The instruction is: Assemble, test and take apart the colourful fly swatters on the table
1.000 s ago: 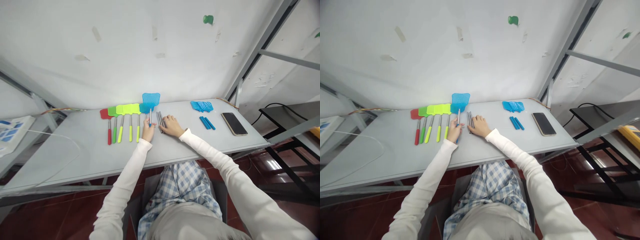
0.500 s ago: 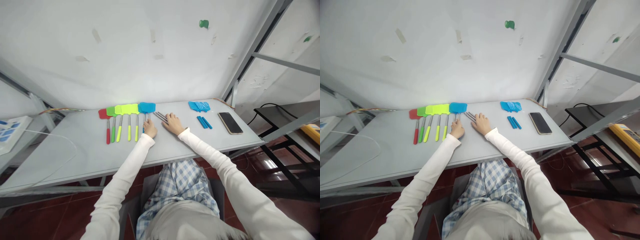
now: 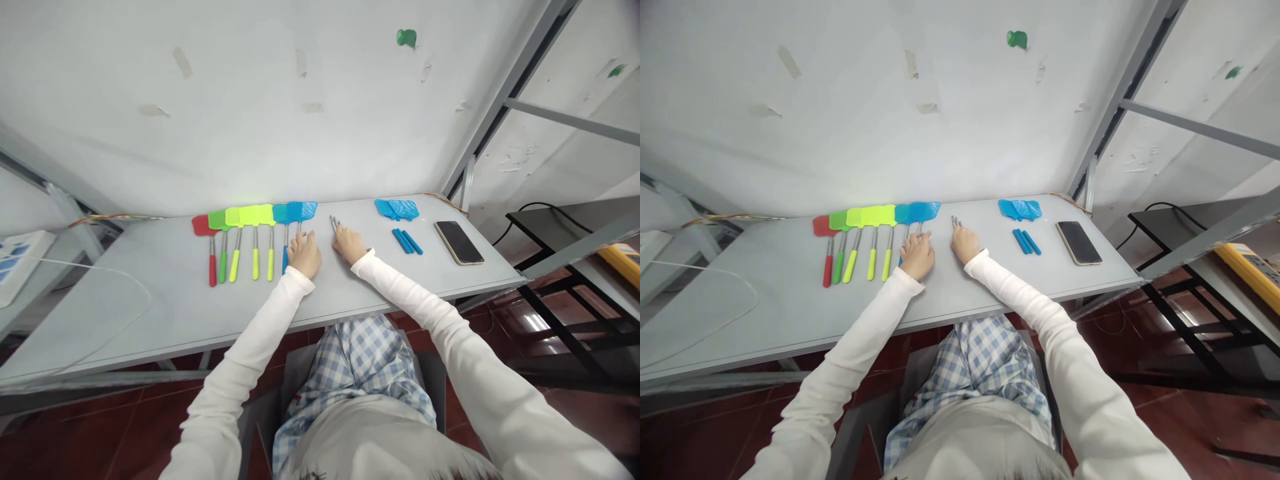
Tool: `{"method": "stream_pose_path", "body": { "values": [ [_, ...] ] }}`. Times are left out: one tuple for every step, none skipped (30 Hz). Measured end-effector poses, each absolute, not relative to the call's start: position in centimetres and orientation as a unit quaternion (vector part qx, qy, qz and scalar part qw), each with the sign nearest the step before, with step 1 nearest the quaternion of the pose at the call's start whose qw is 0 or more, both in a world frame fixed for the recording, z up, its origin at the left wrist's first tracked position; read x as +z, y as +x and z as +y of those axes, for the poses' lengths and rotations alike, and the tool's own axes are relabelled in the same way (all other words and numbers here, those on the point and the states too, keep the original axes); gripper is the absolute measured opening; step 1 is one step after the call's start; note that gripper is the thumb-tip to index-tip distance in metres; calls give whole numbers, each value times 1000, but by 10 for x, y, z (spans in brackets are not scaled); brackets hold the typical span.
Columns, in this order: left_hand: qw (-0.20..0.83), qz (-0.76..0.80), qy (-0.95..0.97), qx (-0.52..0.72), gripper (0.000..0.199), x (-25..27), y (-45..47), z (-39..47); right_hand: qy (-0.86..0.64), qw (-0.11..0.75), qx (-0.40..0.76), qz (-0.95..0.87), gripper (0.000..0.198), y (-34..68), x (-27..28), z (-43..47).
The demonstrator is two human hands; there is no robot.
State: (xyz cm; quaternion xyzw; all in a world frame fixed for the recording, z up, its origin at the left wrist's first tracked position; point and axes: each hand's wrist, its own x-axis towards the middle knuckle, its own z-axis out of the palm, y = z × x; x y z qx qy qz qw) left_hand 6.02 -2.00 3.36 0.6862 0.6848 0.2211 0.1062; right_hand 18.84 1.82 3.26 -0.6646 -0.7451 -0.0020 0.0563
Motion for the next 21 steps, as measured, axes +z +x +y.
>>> {"method": "stream_pose_path", "body": {
  "values": [
    [120, 664, 697, 242, 50, 33, 63, -20, -659, 52, -6, -750, 33, 190, 33, 19],
    [139, 643, 706, 264, 47, 32, 65, -17, -654, 50, -15, -755, 33, 191, 34, 20],
    [164, 623, 709, 287, 44, 30, 68, -13, -649, 49, -28, -759, 33, 193, 34, 21],
    [194, 607, 705, 311, 41, 27, 69, -8, -645, 50, -43, -761, 34, 194, 34, 21],
    [236, 598, 690, 332, 39, 25, 70, -2, -642, 51, -56, -763, 34, 196, 34, 21],
    [283, 594, 668, 348, 37, 22, 71, 5, -641, 50, -65, -763, 35, 197, 33, 21],
    [329, 593, 642, 356, 34, 19, 71, 11, -643, 46, -69, -761, 35, 199, 32, 21],
    [368, 596, 617, 359, 32, 17, 71, 17, -646, 40, -69, -759, 36, 200, 31, 20],
    [397, 598, 596, 358, 30, 14, 72, 22, -649, 33, -65, -757, 36, 201, 30, 20],
    [416, 601, 582, 357, 29, 12, 72, 26, -651, 27, -59, -756, 37, 203, 30, 20],
    [425, 602, 575, 357, 29, 10, 73, 28, -654, 25, -51, -755, 36, 204, 30, 19],
    [429, 601, 571, 360, 29, 9, 74, 30, -655, 26, -42, -754, 36, 207, 31, 19],
    [435, 599, 566, 365, 29, 8, 76, 32, -657, 30, -33, -753, 34, 209, 31, 19],
    [441, 595, 560, 370, 29, 7, 78, 33, -658, 35, -27, -751, 33, 212, 32, 19],
    [448, 591, 556, 375, 28, 7, 81, 33, -659, 43, -23, -751, 31, 214, 33, 18],
    [453, 587, 553, 380, 27, 7, 84, 34, -657, 51, -21, -752, 30, 217, 34, 17],
    [457, 582, 551, 386, 25, 6, 87, 35, -653, 59, -20, -755, 30, 219, 34, 16],
    [463, 573, 547, 397, 23, 6, 91, 36, -648, 69, -17, -758, 30, 221, 35, 14],
    [471, 563, 541, 412, 22, 6, 94, 37, -644, 81, -11, -761, 31, 223, 35, 12],
    [483, 547, 534, 427, 20, 5, 97, 38, -640, 94, -2, -763, 31, 224, 35, 9],
    [501, 527, 526, 440, 20, 4, 100, 38, -633, 107, 10, -767, 32, 226, 36, 6]
  ]
}}
